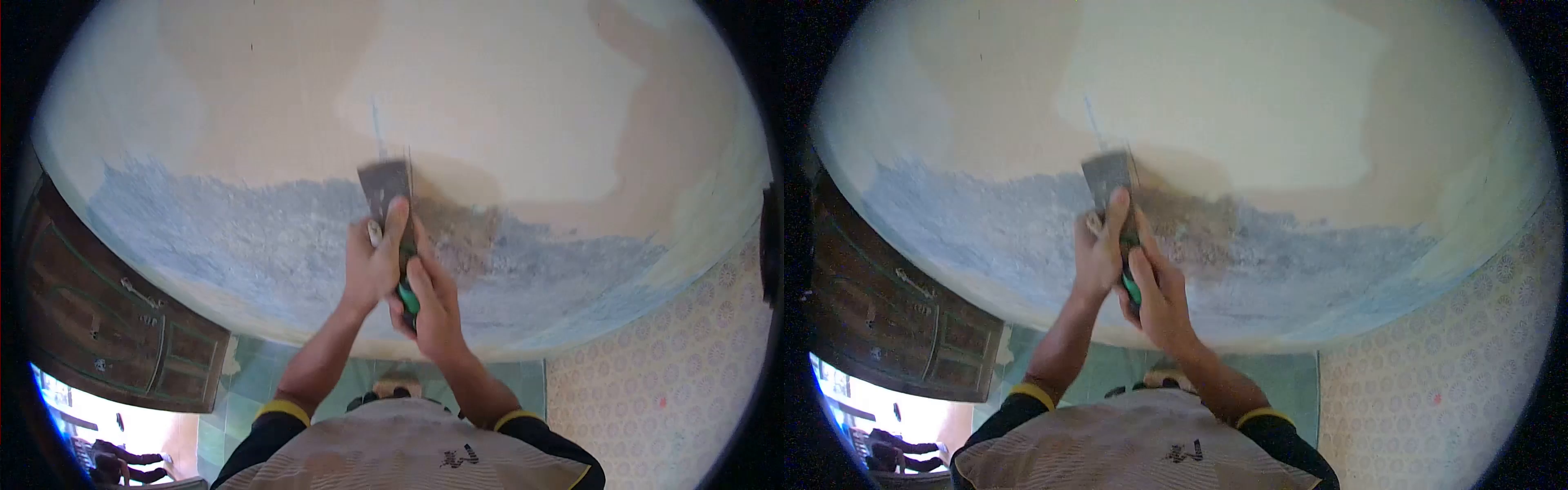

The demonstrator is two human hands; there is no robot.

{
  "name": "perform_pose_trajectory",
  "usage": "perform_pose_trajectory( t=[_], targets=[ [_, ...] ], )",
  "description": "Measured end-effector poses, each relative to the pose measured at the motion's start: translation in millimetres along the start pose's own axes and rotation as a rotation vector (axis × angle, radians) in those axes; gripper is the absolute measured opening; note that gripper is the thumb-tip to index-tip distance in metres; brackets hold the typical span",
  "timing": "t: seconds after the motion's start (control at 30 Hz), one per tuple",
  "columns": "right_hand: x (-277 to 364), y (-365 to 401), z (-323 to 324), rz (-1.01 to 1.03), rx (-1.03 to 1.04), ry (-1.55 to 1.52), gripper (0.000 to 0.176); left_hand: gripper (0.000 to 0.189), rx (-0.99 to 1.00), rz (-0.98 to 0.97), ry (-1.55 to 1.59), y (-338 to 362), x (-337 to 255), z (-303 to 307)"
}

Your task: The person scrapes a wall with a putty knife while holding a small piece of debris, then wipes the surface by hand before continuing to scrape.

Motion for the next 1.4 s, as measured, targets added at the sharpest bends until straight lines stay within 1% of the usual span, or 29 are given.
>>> perform_pose_trajectory(
  t=[0.03, 0.07, 0.1, 0.2, 0.23, 0.3, 0.33, 0.37, 0.4, 0.43, 0.47, 0.5, 0.6, 0.63, 0.7, 0.73, 0.77, 0.8, 0.87, 0.9, 0.97, 1.03, 1.1, 1.17, 1.2, 1.27, 1.4],
  targets=[
    [-2.6, 1.5, -0.4, -0.016, -0.006, -0.003, 0.056, 0.049, -0.009, -0.021, 0.032, -2.9, -7.7, -0.2],
    [-3.9, -0.1, -0.5, 0.045, 0.018, -0.016, 0.057, 0.052, -0.018, -0.055, 0.064, -4.1, -12.2, -0.2],
    [-5.8, -0.5, -0.2, 0.107, 0.042, -0.029, 0.058, 0.052, -0.019, -0.053, 0.064, -0.3, -6.9, 0.1],
    [-25.2, 17.1, 10.9, 0.081, 0.007, 0.058, 0.063, 0.051, -0.028, -0.070, 0.031, 12.7, 24.5, -0.1],
    [-29.7, 21.2, 11.8, 0.083, 0.011, 0.059, 0.063, 0.051, -0.016, -0.035, 0.018, 16.6, 34.7, 1.0],
    [-39.0, 31.3, 14.9, 0.102, -0.077, 0.172, 0.067, 0.051, -0.001, 0.010, 0.004, 22.2, 44.9, 1.7],
    [-46.7, 33.1, 18.0, 0.099, -0.079, 0.174, 0.067, 0.052, -0.005, 0.056, 0.012, 23.9, 48.0, 0.5],
    [-54.1, 34.1, 21.0, 0.218, -0.092, 0.361, 0.069, 0.052, -0.008, 0.103, 0.019, 25.4, 51.2, -0.4],
    [-55.7, 35.4, 20.9, 0.338, -0.104, 0.548, 0.072, 0.052, -0.005, 0.107, 0.020, 25.4, 53.2, -0.4],
    [-55.4, 37.3, 21.7, 0.337, -0.106, 0.549, 0.072, 0.052, -0.004, 0.059, -0.001, 23.9, 53.5, 0.0],
    [-51.3, 39.3, 20.2, 0.377, -0.105, 0.625, 0.071, 0.052, -0.002, 0.009, -0.024, 22.3, 52.9, 0.3],
    [-48.1, 39.4, 19.6, 0.419, -0.104, 0.701, 0.071, 0.052, 0.000, 0.006, -0.025, 21.9, 50.7, -0.3],
    [-48.0, 36.3, 26.3, 0.489, -0.110, 0.753, 0.068, 0.052, -0.013, -0.018, 0.009, 21.8, 45.0, -2.8],
    [-49.1, 34.3, 26.7, 0.493, -0.113, 0.753, 0.068, 0.052, -0.013, -0.025, 0.002, 20.1, 45.4, -3.4],
    [-53.2, 28.5, 27.0, 0.390, -0.114, 0.461, 0.067, 0.052, -0.013, -0.034, -0.005, 15.6, 36.3, -4.3],
    [-47.3, 29.8, 21.1, 0.389, -0.116, 0.462, 0.067, 0.050, 0.027, 0.014, 0.131, 14.7, 20.5, -5.7],
    [-38.5, 32.9, 11.1, 0.304, -0.092, 0.340, 0.066, 0.048, 0.070, 0.063, 0.264, 14.4, 11.3, -6.9],
    [-35.3, 33.6, 4.6, 0.219, -0.068, 0.216, 0.066, 0.048, 0.073, 0.068, 0.261, 14.7, 9.8, -6.1],
    [-39.3, 30.9, 2.7, 0.223, -0.086, 0.178, 0.066, 0.045, 0.124, 0.110, 0.353, 17.7, 11.0, -4.3],
    [-41.6, 32.5, 1.5, 0.228, -0.101, 0.141, 0.066, 0.045, 0.121, 0.120, 0.350, 19.7, 19.9, -3.6],
    [-32.7, 33.9, 2.2, 0.209, -0.097, 0.161, 0.066, 0.046, -0.001, 0.003, 0.143, 14.0, 38.1, -2.8],
    [-30.0, 30.9, 0.6, 0.198, -0.099, 0.173, 0.066, 0.047, -0.002, 0.013, 0.186, 12.4, 28.0, -2.9],
    [-30.8, 32.7, -0.8, 0.246, -0.114, 0.245, 0.064, 0.048, -0.005, 0.037, 0.237, 13.7, 32.8, -3.8],
    [-48.8, 31.9, 10.8, 0.244, -0.127, 0.288, 0.063, 0.049, -0.033, -0.029, 0.043, 14.6, 49.8, 0.0],
    [-48.1, 27.3, 13.6, 0.255, -0.133, 0.338, 0.063, 0.049, -0.036, -0.036, 0.047, 13.7, 45.2, -0.9],
    [-40.6, 25.4, 8.1, 0.260, -0.118, 0.317, 0.064, 0.041, -0.004, 0.027, 0.125, 11.0, 33.6, -0.8],
    [-49.0, 32.3, 9.4, 0.215, -0.135, 0.299, 0.064, 0.043, 0.015, 0.007, 0.121, 16.1, 38.6, 1.9]
  ],
)
Point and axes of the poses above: each hand's wrist, its own y-axis away from the middle knuckle, its own z-axis out of the back of the hand, x = y × z, the point moved 2 cm from there along -y, towards the middle knuckle, and after that the axes turned 2 degrees about -y, right-handed, at the moved point
